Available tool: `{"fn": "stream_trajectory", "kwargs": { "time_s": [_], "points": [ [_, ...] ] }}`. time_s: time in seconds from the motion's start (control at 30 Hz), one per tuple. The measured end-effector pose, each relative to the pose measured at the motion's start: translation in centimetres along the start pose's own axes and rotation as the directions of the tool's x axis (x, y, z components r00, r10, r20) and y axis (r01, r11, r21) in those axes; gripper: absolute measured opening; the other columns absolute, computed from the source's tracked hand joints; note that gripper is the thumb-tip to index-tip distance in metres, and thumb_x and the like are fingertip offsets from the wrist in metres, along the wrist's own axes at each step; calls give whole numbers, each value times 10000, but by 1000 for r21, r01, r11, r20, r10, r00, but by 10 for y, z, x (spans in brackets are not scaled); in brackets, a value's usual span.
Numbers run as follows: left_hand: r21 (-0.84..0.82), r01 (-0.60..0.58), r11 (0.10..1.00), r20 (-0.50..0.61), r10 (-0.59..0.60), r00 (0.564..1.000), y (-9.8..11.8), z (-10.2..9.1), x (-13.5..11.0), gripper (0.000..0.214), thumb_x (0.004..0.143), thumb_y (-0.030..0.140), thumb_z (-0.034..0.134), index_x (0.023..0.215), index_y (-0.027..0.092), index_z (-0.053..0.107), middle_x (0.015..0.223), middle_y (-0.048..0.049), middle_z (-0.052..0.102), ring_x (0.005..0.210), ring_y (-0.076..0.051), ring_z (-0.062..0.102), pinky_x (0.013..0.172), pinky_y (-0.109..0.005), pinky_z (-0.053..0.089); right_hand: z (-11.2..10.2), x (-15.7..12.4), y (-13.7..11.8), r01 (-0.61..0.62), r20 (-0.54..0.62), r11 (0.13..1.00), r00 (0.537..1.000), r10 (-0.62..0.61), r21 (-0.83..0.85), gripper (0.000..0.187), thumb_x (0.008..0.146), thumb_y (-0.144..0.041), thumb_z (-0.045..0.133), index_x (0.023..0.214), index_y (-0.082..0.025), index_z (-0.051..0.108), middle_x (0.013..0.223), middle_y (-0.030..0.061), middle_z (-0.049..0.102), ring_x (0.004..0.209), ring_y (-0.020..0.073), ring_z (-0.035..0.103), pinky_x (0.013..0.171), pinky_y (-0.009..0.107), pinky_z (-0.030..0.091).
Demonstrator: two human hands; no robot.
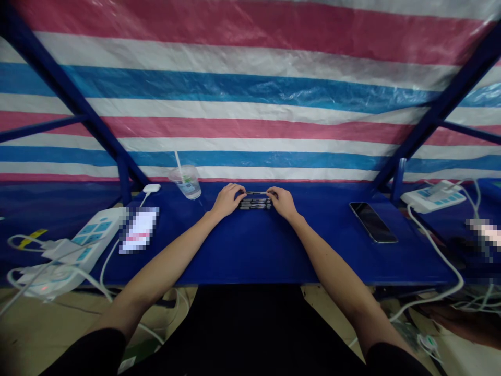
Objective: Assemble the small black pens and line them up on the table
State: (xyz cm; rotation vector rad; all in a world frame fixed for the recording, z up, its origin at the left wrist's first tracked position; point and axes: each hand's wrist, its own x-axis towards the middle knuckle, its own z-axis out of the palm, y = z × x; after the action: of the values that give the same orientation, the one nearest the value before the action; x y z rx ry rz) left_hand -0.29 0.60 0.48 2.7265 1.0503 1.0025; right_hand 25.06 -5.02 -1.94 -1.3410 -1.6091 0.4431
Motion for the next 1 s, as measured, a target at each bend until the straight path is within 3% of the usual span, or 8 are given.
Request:
{"fn": "stream_trajectory", "kwargs": {
  "time_s": [0.1, 0.37, 0.53, 1.0],
  "points": [
    [-6, 17, 1000, 22, -17, 1000, -4, 2, -1, 83, 1002, 264, 621, 1010, 204, 678, 1001, -65, 712, 991, -248, 619, 903, -409, 500, 3, 1, 7, 78, 46, 983, 996, -71, -164, 170, 919, -335, 624, 981, -252, 758, 981, 80, 745, 902, 263, 606, 869, 401, 447],
    [10, 34, 999, 88, -35, 996, -11, 10, -2, 172, 1027, 245, 544, 1016, 213, 713, 1012, -68, 720, 956, -248, 617, 887, -410, 498, 7, 3, 15, 142, 185, 941, 979, -87, -308, 239, 990, -271, 545, 1026, -236, 779, 1043, 95, 730, 962, 264, 587, 914, 402, 413],
    [35, 51, 998, 98, -54, 994, -14, 13, -3, 275, 1039, 322, 520, 932, 198, 742, 973, -86, 705, 909, -245, 603, 874, -407, 511, 8, 1, 14, 149, 196, 926, 977, -84, -348, 248, 1012, -321, 551, 1087, -234, 771, 1094, 108, 711, 1012, 279, 574, 914, 402, 408],
    [-11, -28, 1000, 176, 30, 984, -10, 15, -2, 284, 1067, 369, 500, 1100, 215, 736, 1146, -71, 721, 1060, -253, 608, 978, -436, 505, 17, -6, 21, 150, 185, 896, 980, -77, -417, 380, 1024, -463, 546, 1266, -251, 748, 1278, 144, 665, 1152, 348, 520, 919, 481, 421]
  ]
}}
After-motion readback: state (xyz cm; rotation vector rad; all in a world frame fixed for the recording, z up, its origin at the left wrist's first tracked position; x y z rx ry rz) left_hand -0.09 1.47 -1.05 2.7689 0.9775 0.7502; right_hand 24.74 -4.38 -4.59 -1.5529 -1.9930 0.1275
